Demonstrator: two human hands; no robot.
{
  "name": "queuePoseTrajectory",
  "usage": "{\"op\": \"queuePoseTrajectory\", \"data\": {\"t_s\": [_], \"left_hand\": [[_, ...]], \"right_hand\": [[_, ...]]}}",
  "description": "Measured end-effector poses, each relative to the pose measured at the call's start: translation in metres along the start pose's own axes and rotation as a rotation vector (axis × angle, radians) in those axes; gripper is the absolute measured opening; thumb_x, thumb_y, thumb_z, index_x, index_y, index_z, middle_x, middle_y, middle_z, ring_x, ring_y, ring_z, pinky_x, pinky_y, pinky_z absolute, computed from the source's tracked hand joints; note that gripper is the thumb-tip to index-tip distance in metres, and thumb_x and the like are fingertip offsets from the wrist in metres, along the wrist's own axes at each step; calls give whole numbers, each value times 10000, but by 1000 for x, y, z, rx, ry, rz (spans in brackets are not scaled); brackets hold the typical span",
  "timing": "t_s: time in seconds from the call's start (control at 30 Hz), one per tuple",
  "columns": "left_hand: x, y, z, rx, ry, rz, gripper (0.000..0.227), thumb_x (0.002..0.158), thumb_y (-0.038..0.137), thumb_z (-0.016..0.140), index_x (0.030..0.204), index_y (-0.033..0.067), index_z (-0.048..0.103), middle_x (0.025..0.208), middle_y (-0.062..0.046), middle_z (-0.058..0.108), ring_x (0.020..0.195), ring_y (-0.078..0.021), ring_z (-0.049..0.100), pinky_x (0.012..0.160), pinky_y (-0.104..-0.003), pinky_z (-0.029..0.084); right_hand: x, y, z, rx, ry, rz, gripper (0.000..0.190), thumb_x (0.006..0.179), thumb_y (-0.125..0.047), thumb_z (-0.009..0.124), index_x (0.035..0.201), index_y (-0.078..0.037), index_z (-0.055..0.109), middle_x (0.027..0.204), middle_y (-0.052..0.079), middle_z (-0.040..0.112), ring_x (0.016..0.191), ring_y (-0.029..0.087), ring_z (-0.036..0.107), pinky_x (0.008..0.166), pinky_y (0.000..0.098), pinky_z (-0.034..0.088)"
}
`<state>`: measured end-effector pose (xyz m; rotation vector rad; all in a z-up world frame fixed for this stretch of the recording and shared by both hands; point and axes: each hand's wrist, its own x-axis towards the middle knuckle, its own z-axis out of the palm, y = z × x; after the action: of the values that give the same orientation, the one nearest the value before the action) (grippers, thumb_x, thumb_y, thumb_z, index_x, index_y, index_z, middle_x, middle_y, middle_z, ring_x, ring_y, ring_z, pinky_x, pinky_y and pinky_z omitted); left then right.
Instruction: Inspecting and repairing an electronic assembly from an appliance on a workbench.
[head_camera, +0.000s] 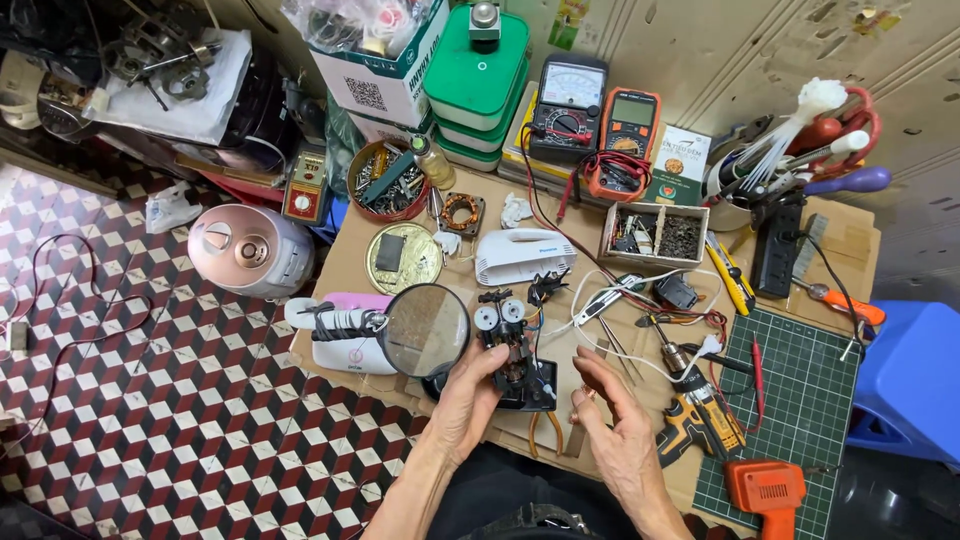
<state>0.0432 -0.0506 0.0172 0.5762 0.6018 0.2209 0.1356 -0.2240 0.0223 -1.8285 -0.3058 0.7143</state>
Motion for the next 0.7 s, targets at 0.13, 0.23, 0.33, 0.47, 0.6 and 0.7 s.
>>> {"op": "queuePoseTrajectory", "data": {"t_s": [0.13, 0.23, 0.33, 0.47, 0.6, 0.7], "left_hand": [[4, -4, -9, -46, -20, 4, 643, 896, 198, 663, 1481, 43, 446, 1324, -97, 629, 1245, -204, 580, 1112, -413, 430], [7, -7, -13, -86, -14, -28, 649, 889, 184, 675, 1481, 41, 451, 1323, -105, 625, 1229, -207, 583, 1102, -418, 439], [7, -6, -15, -103, 0, -56, 661, 864, 186, 684, 1466, 43, 451, 1316, -121, 640, 1234, -222, 597, 1108, -428, 438], [10, -11, -21, -86, 21, -26, 671, 849, 150, 700, 1466, 43, 457, 1316, -91, 631, 1238, -204, 578, 1121, -425, 413], [11, -7, -17, -78, 36, -39, 659, 849, 150, 697, 1461, 50, 474, 1319, -95, 639, 1236, -210, 584, 1104, -418, 414], [11, -10, -18, -111, -3, -13, 659, 857, 152, 712, 1459, 20, 478, 1304, -124, 637, 1189, -247, 589, 1071, -451, 439]], "right_hand": [[8, 20, -5, 76, -15, 10, 379, 943, -78, 595, 1311, 4, 625, 1473, 84, 591, 874, 155, 676, 723, 281, 621], [13, 24, -6, 83, -21, 30, 400, 928, -65, 593, 1320, 9, 614, 1469, 86, 585, 870, 148, 689, 720, 290, 619], [16, 26, -7, 82, -23, 36, 401, 922, -63, 595, 1315, 16, 601, 1466, 87, 570, 953, 118, 693, 727, 295, 630], [17, 30, -9, 53, -11, 84, 400, 928, -76, 598, 1316, 21, 608, 1464, 94, 595, 878, 159, 706, 744, 308, 614], [18, 47, -16, -92, 7, -135, 391, 950, -56, 620, 1328, 48, 610, 1466, 143, 580, 1161, 154, 648, 961, 308, 535], [18, 52, -21, 101, 15, 15, 369, 933, -55, 592, 1292, 29, 619, 1440, 114, 595, 983, 178, 717, 893, 316, 583]]}}
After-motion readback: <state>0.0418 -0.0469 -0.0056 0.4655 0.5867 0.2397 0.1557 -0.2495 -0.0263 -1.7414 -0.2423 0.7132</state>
